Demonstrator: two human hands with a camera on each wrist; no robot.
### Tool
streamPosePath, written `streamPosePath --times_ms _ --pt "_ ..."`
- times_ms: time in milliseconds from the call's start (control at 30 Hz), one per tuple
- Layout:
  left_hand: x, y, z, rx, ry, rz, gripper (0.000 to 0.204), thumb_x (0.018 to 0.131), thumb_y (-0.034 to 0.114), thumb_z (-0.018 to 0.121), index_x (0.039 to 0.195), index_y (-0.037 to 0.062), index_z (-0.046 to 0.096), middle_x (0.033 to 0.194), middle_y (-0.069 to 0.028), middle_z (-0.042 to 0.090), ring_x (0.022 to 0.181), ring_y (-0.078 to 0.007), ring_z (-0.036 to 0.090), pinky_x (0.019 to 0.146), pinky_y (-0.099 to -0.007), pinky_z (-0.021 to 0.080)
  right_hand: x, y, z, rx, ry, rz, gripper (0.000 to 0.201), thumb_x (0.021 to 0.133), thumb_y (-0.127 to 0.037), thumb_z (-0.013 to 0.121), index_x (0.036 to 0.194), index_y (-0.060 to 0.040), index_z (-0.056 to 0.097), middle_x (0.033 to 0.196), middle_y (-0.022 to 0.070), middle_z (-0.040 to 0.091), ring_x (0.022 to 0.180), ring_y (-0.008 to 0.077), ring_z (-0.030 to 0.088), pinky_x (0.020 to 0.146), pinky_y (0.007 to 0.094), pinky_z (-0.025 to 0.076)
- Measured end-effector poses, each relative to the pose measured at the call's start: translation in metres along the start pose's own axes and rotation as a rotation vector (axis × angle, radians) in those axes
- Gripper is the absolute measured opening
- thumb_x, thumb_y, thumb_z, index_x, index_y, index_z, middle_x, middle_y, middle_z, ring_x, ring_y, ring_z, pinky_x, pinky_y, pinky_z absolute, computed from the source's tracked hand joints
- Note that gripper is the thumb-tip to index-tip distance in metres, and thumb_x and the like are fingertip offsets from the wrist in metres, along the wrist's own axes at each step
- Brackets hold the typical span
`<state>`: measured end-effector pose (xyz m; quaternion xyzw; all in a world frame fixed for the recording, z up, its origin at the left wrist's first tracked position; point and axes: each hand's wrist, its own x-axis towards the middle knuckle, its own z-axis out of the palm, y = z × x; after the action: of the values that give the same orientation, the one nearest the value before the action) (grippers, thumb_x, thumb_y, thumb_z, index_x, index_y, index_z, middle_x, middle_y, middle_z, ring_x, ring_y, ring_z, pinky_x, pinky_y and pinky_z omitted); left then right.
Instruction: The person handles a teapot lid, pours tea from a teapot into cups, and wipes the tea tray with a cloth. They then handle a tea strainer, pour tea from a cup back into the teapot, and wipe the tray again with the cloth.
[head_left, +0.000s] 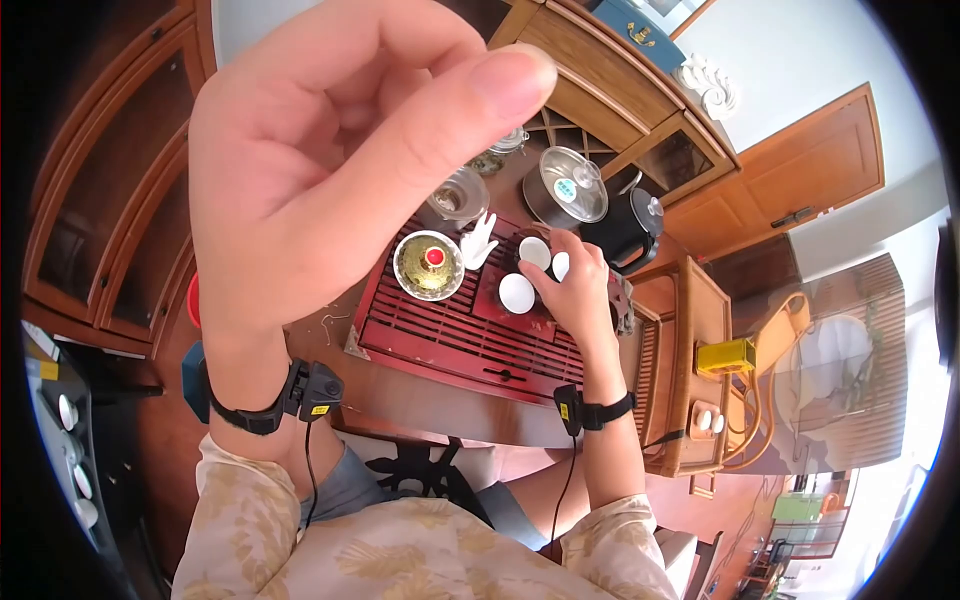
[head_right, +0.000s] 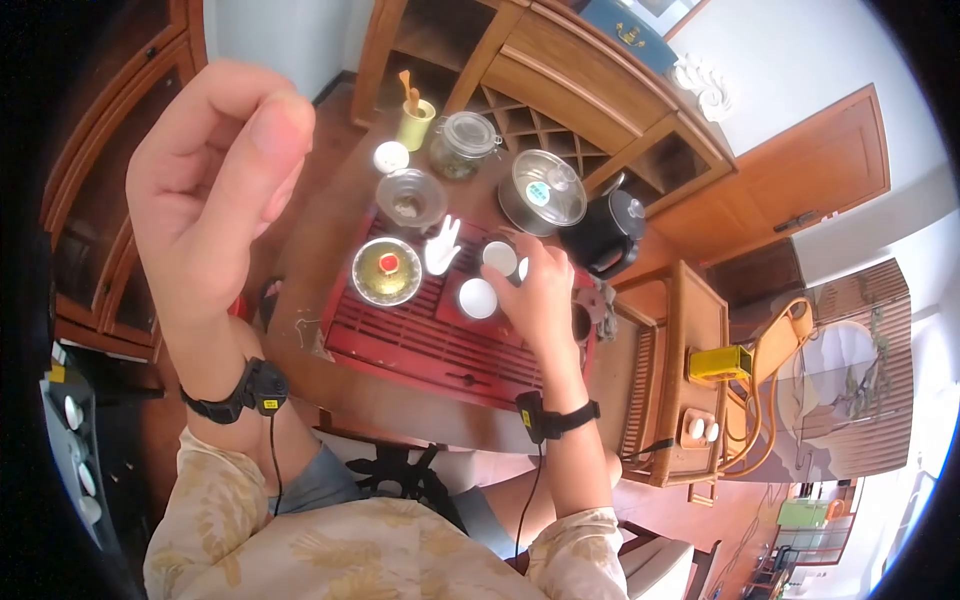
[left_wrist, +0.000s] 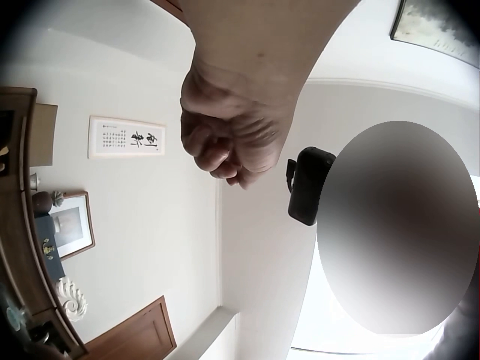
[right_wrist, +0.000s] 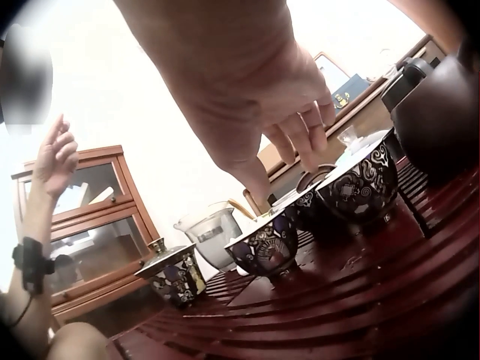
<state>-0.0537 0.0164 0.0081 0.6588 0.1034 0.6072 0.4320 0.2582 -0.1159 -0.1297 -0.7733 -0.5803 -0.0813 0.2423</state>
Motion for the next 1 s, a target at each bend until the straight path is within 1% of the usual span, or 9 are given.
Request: streamPosePath --times_ms 200,300,400,500,567,633,733,900,1000 --pt "0.0 0.004 -0.003 0.014 0.005 -0.019 0.012 0.11 0.013 0.072 0.108 0.0015 0.073 0.08 0.0072 0.061 0.066 0.0019 0.045 0.059 -0.0192 0.026 0.012 0.006 0.011 -0.023 -0.069 0.041 0.066 0.079 -0.035 0.099 0.133 -0.0035 0.077 0.115 0.0156 0.082 0.115 0.0382 0.071 0.107 0.0502 0.053" --pt "0.002 0.004 -0.003 0.0 0.006 -0.004 0.013 0.111 0.014 0.072 0.108 0.0014 0.073 0.08 0.0068 0.061 0.066 0.0018 0.045 0.059 -0.0194 0.027 0.015 0.006 0.009 -0.055 -0.1 0.004 0.064 0.079 -0.035 0.098 0.131 -0.0039 0.078 0.114 0.0156 0.083 0.115 0.0369 0.071 0.106 0.0497 0.054" --pt "0.002 0.006 -0.003 0.004 0.019 -0.006 0.012 0.111 0.013 0.071 0.108 0.0014 0.073 0.08 0.0063 0.061 0.065 0.0016 0.044 0.058 -0.0196 0.027 0.017 0.002 0.005 -0.021 -0.071 -0.027 0.053 0.08 -0.026 0.096 0.125 -0.0035 0.079 0.109 0.02 0.082 0.107 0.0397 0.074 0.1 0.0491 0.057" --pt "0.002 0.001 -0.008 -0.003 -0.008 0.036 0.012 0.112 0.013 0.069 0.108 0.0016 0.073 0.08 0.0058 0.06 0.065 0.0013 0.044 0.058 -0.0194 0.026 0.02 -0.008 -0.014 0.172 -0.093 0.029 0.051 0.082 -0.023 0.094 0.125 -0.0012 0.079 0.114 0.0222 0.082 0.105 0.0384 0.078 0.094 0.0457 0.061" --pt "0.002 -0.001 -0.009 -0.017 -0.016 0.048 0.013 0.113 0.012 0.068 0.108 0.0017 0.072 0.08 0.0054 0.06 0.064 0.001 0.044 0.057 -0.0193 0.027 0.017 -0.005 -0.024 0.246 -0.088 0.147 0.051 0.087 -0.025 0.096 0.127 0.0001 0.078 0.115 0.0167 0.083 0.112 0.0292 0.08 0.101 0.0398 0.063" --pt "0.002 0.002 -0.007 -0.028 0.002 0.027 0.013 0.114 0.012 0.066 0.108 0.0017 0.071 0.08 0.0051 0.059 0.064 0.0008 0.043 0.056 -0.0191 0.027 0.013 -0.004 -0.043 0.362 -0.128 0.244 0.05 0.093 -0.013 0.092 0.135 0.0037 0.071 0.122 0.0136 0.082 0.115 0.0194 0.079 0.104 0.034 0.063" --pt "0.002 -0.001 -0.01 0.0 -0.033 0.069 0.014 0.116 0.014 0.064 0.11 0.0028 0.071 0.079 0.0044 0.058 0.063 0.0009 0.043 0.056 -0.0188 0.028 -0.003 0.01 -0.067 0.629 -0.073 0.328 0.052 0.092 -0.014 0.091 0.137 0.0033 0.071 0.118 0.0136 0.082 0.111 0.0178 0.079 0.092 0.0326 0.065" --pt "0.005 -0.009 -0.02 0.048 -0.115 0.173 0.017 0.119 0.016 0.06 0.114 0.0041 0.071 0.082 0.0045 0.058 0.063 0.0012 0.042 0.056 -0.0184 0.029 -0.04 0.058 -0.1 0.484 -0.017 0.34 0.056 0.09 -0.012 0.092 0.139 0.0037 0.07 0.126 0.012 0.076 0.114 0.0187 0.077 0.096 0.0341 0.064" --pt "0.003 -0.006 -0.015 0.023 -0.077 0.132 0.018 0.119 0.017 0.06 0.114 0.004 0.071 0.082 0.0047 0.057 0.063 0.0012 0.042 0.056 -0.0184 0.028 -0.064 0.085 -0.11 0.377 0.006 0.359 0.057 0.089 -0.011 0.092 0.14 0.0032 0.069 0.129 0.012 0.074 0.115 0.0203 0.077 0.097 0.0359 0.064"
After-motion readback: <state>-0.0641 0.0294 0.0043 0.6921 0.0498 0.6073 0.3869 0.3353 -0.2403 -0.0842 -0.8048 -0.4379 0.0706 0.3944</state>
